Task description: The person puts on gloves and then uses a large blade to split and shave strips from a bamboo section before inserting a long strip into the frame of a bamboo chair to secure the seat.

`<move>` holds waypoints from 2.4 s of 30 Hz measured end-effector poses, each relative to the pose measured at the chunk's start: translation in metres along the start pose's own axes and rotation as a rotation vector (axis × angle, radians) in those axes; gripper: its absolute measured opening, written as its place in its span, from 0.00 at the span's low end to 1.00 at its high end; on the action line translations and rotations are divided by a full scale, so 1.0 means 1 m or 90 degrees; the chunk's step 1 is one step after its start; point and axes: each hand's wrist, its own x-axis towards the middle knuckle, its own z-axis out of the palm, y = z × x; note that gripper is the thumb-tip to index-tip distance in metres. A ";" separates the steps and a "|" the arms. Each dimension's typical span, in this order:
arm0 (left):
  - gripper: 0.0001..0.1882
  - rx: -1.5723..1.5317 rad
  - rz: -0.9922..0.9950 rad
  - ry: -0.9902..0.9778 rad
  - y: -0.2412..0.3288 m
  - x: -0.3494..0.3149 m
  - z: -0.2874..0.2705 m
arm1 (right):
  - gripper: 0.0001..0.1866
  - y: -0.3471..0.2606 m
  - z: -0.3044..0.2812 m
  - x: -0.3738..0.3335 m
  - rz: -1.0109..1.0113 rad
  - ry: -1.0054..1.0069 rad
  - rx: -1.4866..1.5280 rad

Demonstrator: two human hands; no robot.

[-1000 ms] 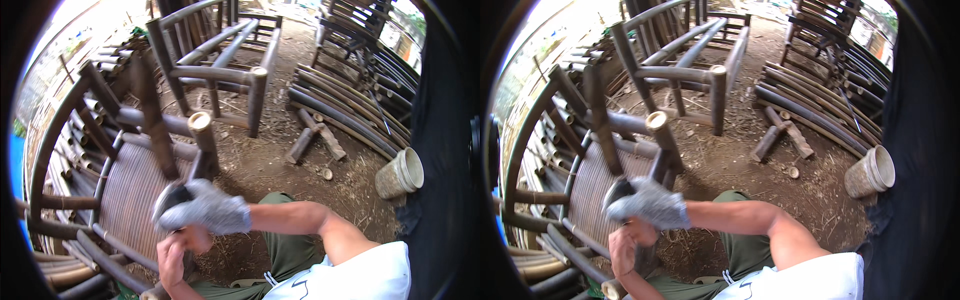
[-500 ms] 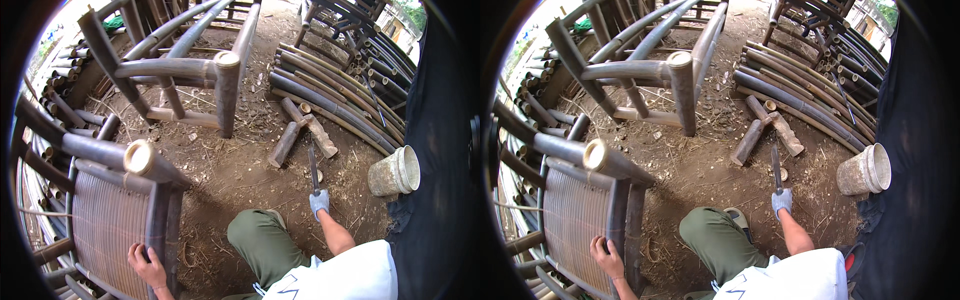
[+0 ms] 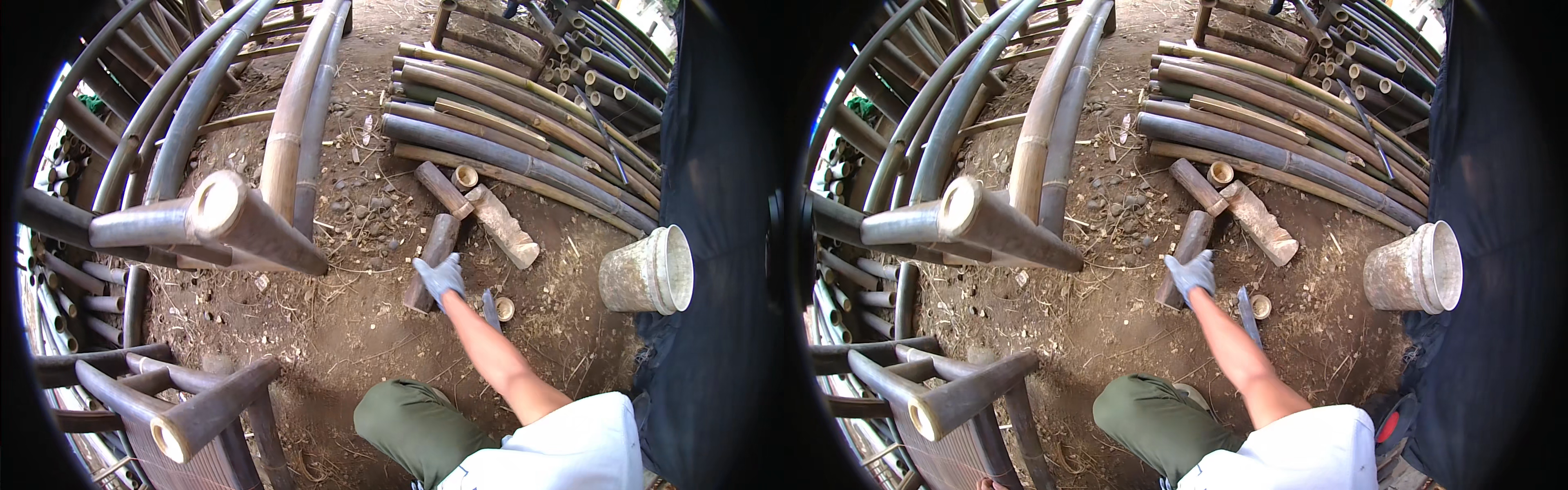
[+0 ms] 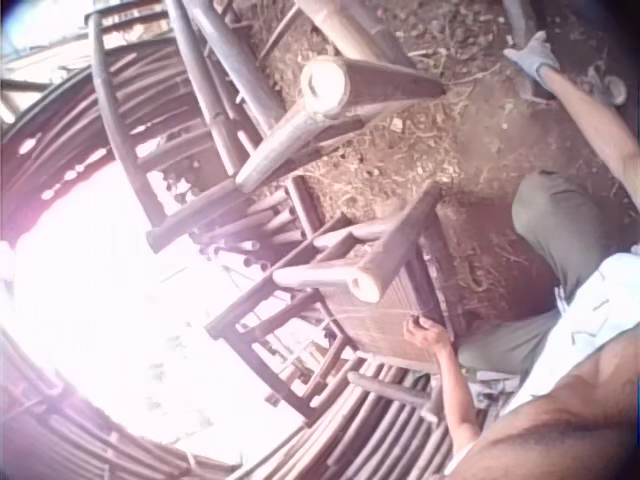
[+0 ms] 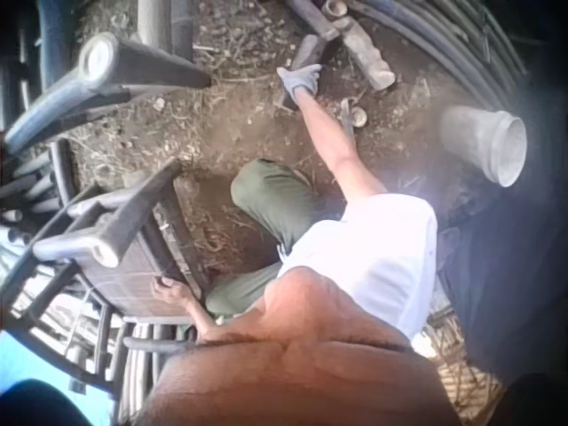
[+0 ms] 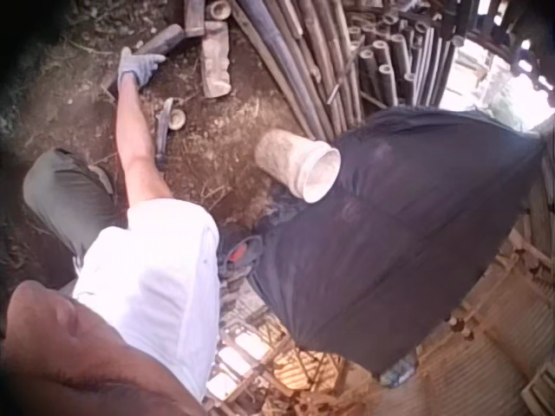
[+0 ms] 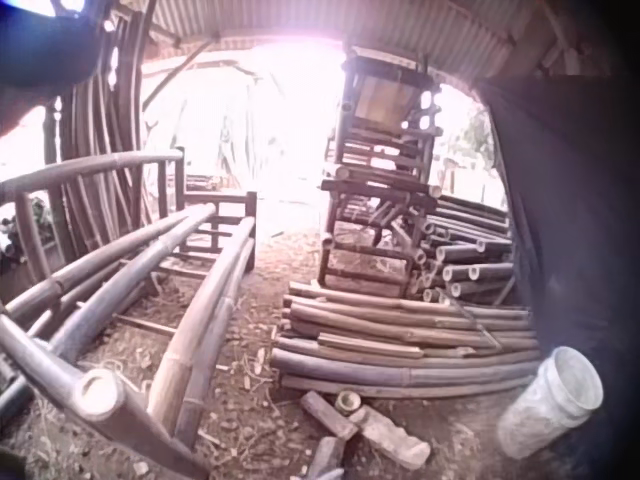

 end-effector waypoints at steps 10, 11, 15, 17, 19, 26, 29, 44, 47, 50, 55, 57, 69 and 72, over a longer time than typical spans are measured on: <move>0.25 0.012 -0.025 -0.007 0.000 0.006 -0.003 | 0.31 0.093 -0.017 0.042 -0.153 -0.463 0.432; 0.26 0.012 -0.015 -0.012 0.000 0.005 -0.005 | 0.26 0.108 -0.026 0.043 -0.022 -0.587 0.564; 0.27 0.011 0.012 -0.006 0.000 0.007 -0.001 | 0.15 0.141 -0.063 0.055 -0.450 -0.334 -0.214; 0.27 0.016 0.007 0.001 -0.003 0.013 0.008 | 0.19 0.147 -0.087 0.077 -0.273 -0.155 -0.277; 0.25 0.005 0.015 0.000 -0.009 0.020 0.021 | 0.32 0.150 -0.116 0.121 -0.255 0.067 -0.242; 0.18 -0.103 -0.009 0.014 -0.033 -0.003 0.021 | 0.67 0.123 -0.115 0.247 -0.226 -0.071 -0.189; 0.22 -0.021 -0.042 -0.069 -0.033 -0.014 0.006 | 0.50 0.110 -0.106 0.224 -0.162 0.058 -0.296; 0.24 -0.041 -0.014 -0.048 -0.040 -0.008 0.013 | 0.34 -0.008 -0.011 -0.085 -1.048 -0.338 -0.368; 0.23 -0.023 0.001 -0.045 -0.034 -0.004 0.010 | 0.36 -0.016 0.023 -0.084 -1.235 -0.441 -0.203; 0.24 0.016 0.032 0.002 -0.018 -0.001 0.004 | 0.41 -0.045 0.002 -0.018 -1.030 -0.242 -0.091; 0.23 0.040 0.026 0.013 0.006 0.002 -0.002 | 0.54 -0.079 -0.063 0.146 -0.294 0.261 -0.241; 0.23 0.057 0.030 0.017 0.008 0.005 0.003 | 0.58 -0.070 -0.059 0.181 -0.283 0.135 -0.225; 0.25 0.081 0.044 0.049 -0.008 -0.016 -0.016 | 0.31 -0.048 -0.117 0.110 -0.393 0.070 -0.191; 0.25 0.032 0.102 0.013 -0.025 -0.005 -0.003 | 0.26 0.034 -0.220 0.076 -0.519 0.376 -0.112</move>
